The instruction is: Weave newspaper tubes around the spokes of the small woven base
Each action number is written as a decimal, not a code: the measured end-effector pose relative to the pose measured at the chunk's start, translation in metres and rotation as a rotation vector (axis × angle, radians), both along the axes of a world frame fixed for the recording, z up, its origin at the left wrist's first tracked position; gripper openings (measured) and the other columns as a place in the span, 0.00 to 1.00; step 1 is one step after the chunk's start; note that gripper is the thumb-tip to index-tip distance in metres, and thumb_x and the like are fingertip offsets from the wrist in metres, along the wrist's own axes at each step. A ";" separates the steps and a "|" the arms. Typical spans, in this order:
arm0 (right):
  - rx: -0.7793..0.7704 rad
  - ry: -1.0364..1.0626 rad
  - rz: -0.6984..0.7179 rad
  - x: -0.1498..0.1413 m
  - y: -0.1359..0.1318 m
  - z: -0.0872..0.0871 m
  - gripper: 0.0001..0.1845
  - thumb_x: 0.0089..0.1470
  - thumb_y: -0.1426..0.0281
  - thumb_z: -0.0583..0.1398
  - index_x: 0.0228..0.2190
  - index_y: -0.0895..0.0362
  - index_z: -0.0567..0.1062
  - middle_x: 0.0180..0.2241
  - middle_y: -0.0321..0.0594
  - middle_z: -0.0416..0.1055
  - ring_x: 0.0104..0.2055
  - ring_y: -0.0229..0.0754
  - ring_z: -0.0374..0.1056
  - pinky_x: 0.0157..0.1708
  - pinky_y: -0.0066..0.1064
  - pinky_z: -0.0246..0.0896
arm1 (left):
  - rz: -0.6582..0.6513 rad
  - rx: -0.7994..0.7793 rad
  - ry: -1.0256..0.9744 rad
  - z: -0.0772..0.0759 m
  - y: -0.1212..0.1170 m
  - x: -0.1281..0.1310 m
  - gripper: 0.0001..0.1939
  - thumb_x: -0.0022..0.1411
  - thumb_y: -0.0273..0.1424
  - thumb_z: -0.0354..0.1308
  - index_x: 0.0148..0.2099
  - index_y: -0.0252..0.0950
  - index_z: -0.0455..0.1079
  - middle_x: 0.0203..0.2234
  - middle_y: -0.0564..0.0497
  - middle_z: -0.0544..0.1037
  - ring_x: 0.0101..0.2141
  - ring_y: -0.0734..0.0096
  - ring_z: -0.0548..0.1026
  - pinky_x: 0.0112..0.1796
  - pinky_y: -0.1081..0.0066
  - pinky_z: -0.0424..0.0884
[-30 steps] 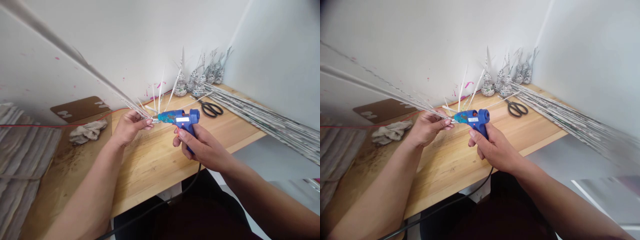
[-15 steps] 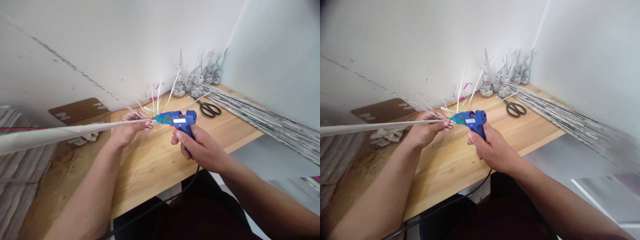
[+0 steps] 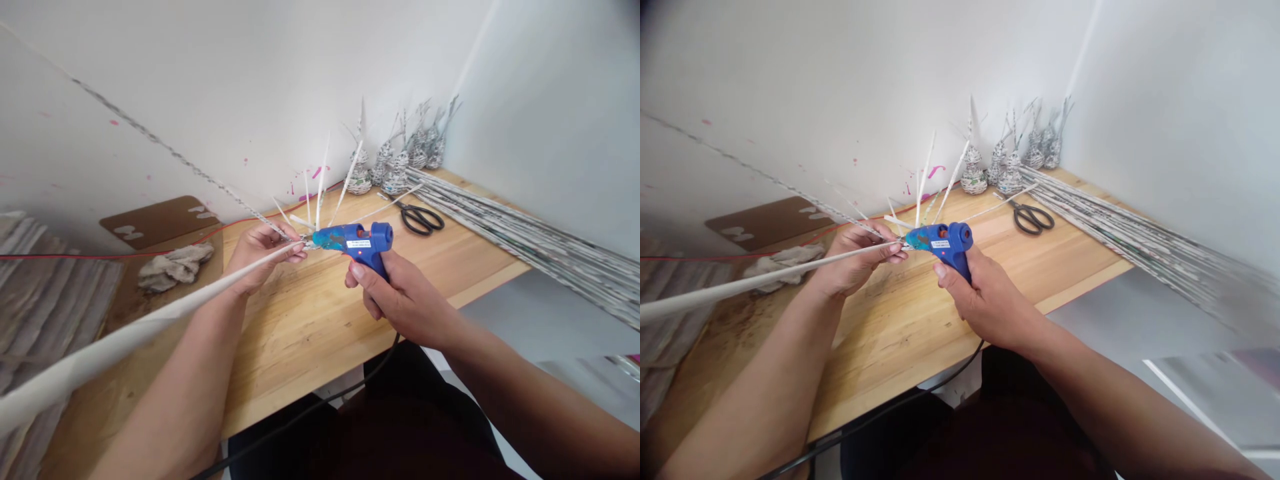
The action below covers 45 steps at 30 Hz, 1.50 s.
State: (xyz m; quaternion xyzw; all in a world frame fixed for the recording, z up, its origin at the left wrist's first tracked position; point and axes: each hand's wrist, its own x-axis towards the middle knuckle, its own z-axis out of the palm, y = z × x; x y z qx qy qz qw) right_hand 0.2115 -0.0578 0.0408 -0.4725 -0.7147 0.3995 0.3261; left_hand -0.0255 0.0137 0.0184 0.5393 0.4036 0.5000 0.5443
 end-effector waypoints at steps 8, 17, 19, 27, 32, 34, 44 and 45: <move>0.032 -0.022 -0.004 -0.001 0.000 0.001 0.16 0.67 0.59 0.51 0.43 0.58 0.69 0.19 0.30 0.63 0.21 0.38 0.60 0.28 0.32 0.56 | 0.001 0.008 0.005 0.003 -0.002 0.001 0.17 0.41 0.31 0.78 0.28 0.31 0.73 0.21 0.51 0.79 0.23 0.73 0.79 0.26 0.77 0.78; 0.056 -0.055 -0.029 0.001 -0.001 0.002 0.15 0.67 0.59 0.51 0.39 0.58 0.69 0.19 0.31 0.65 0.22 0.38 0.61 0.29 0.33 0.57 | -0.051 0.053 0.028 -0.005 0.002 -0.007 0.12 0.48 0.29 0.75 0.31 0.32 0.74 0.24 0.51 0.80 0.25 0.73 0.80 0.29 0.77 0.79; 0.058 -0.056 -0.023 0.000 -0.002 0.002 0.15 0.67 0.59 0.51 0.40 0.58 0.69 0.19 0.31 0.65 0.23 0.38 0.61 0.29 0.33 0.57 | -0.067 0.066 0.031 -0.007 0.003 -0.008 0.11 0.49 0.29 0.74 0.32 0.33 0.75 0.24 0.51 0.81 0.26 0.72 0.81 0.29 0.77 0.79; 0.053 -0.070 -0.029 0.000 -0.001 0.002 0.15 0.67 0.59 0.52 0.42 0.58 0.69 0.19 0.31 0.65 0.23 0.39 0.62 0.29 0.33 0.57 | -0.043 0.063 0.008 -0.005 0.001 -0.003 0.13 0.47 0.31 0.76 0.30 0.32 0.74 0.22 0.51 0.80 0.24 0.73 0.79 0.28 0.77 0.78; 0.051 -0.076 -0.043 0.001 -0.002 0.003 0.15 0.66 0.58 0.52 0.40 0.57 0.68 0.20 0.32 0.66 0.23 0.39 0.62 0.28 0.32 0.56 | -0.045 0.057 0.031 -0.003 0.000 -0.003 0.14 0.47 0.31 0.76 0.30 0.31 0.74 0.23 0.50 0.80 0.24 0.74 0.79 0.28 0.76 0.78; 0.043 -0.078 -0.045 0.001 -0.002 0.003 0.15 0.66 0.58 0.52 0.39 0.57 0.68 0.20 0.32 0.66 0.23 0.39 0.62 0.27 0.32 0.56 | -0.043 0.052 0.034 -0.002 0.000 -0.003 0.14 0.47 0.31 0.75 0.30 0.32 0.74 0.23 0.50 0.80 0.24 0.73 0.79 0.28 0.76 0.78; 0.047 -0.069 -0.039 0.001 -0.001 0.003 0.14 0.66 0.59 0.53 0.41 0.57 0.69 0.20 0.32 0.66 0.24 0.40 0.63 0.27 0.32 0.56 | -0.044 0.039 0.044 -0.002 0.000 -0.003 0.14 0.46 0.31 0.75 0.30 0.33 0.73 0.23 0.52 0.80 0.25 0.73 0.79 0.29 0.76 0.78; 0.046 -0.071 -0.041 0.001 -0.002 0.003 0.15 0.66 0.58 0.53 0.42 0.57 0.69 0.20 0.32 0.66 0.24 0.40 0.63 0.28 0.32 0.57 | -0.035 0.031 0.043 -0.001 0.000 -0.003 0.14 0.45 0.31 0.76 0.29 0.32 0.73 0.22 0.52 0.80 0.24 0.74 0.79 0.28 0.76 0.77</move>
